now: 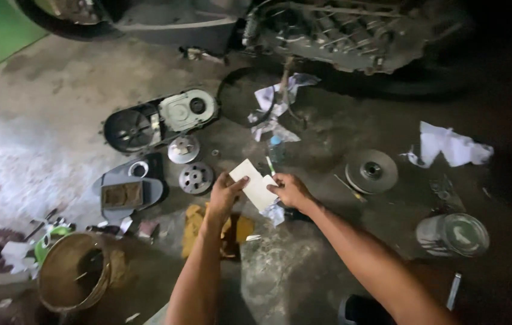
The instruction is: Repairing motorcycle CVT components by inspecting and cleaning rollers and pulleys
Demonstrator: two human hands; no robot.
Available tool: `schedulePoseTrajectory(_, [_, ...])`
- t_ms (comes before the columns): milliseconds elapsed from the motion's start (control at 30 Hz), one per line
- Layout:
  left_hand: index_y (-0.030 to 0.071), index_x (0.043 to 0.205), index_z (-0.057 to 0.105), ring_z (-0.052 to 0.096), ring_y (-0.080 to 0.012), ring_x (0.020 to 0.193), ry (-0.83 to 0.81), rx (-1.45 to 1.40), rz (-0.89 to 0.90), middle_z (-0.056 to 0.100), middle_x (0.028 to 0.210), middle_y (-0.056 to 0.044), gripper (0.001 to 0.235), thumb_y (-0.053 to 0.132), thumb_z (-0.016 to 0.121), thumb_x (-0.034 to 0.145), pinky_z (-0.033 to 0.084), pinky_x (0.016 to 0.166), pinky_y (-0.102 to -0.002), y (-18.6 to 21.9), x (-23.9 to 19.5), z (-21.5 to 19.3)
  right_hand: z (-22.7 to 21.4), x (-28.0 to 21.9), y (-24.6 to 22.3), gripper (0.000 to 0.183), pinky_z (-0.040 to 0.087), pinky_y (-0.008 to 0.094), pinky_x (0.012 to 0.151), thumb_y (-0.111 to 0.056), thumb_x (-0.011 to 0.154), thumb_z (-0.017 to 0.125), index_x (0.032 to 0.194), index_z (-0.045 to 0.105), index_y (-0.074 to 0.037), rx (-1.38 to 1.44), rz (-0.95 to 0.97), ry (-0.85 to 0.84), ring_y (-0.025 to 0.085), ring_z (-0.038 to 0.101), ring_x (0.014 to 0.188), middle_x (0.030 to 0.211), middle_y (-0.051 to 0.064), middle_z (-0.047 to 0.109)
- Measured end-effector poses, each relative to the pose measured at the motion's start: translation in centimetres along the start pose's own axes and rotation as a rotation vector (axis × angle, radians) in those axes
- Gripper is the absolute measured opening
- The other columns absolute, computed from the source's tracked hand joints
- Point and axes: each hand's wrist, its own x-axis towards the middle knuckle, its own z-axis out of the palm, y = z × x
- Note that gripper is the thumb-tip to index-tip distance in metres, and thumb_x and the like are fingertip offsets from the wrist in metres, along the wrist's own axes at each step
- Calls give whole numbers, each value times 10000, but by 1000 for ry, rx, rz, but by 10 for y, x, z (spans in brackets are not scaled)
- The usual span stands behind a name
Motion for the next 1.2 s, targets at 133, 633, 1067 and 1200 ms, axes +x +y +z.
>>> schedulePoseTrajectory(133, [15, 1258, 663, 633, -265, 930, -35, -145, -125, 670, 1084, -163, 510, 217, 864, 835, 532, 765, -339, -34, -21, -38, 38, 1, -24, 290, 512, 249, 647, -478, 804, 818, 901, 744, -214, 188, 110, 20, 128, 688, 690, 672, -5, 725])
schedulePoseTrajectory(633, [115, 1264, 705, 727, -228, 882, 267, 171, -162, 759, 943, -95, 456, 399, 720, 908, 574, 807, -430, -256, 36, -186, 200, -59, -1, 653, 569, 565, 952, -41, 821, 609, 1464, 494, -23, -445, -229, -532, 506, 628, 1186, 1335, 322, 587])
schedulePoseTrajectory(1067, [138, 1173, 749, 714, -239, 929, 352, 150, -154, 744, 902, -91, 380, 398, 714, 898, 536, 872, -453, -237, 3, -217, 244, -42, 48, 392, 444, 473, 829, -121, 848, 602, 1232, 661, -180, -669, -714, -124, 345, 544, 901, 1023, 132, 535])
schedulePoseTrajectory(1200, [12, 1225, 718, 675, -381, 1130, 338, 145, -109, 748, 1078, -242, 443, 327, 665, 918, 505, 957, -501, -213, -11, -218, 229, -30, 71, 445, 430, 513, 979, -118, 929, 527, 1360, 563, -218, -751, -703, -277, 399, 529, 1202, 1294, 121, 517])
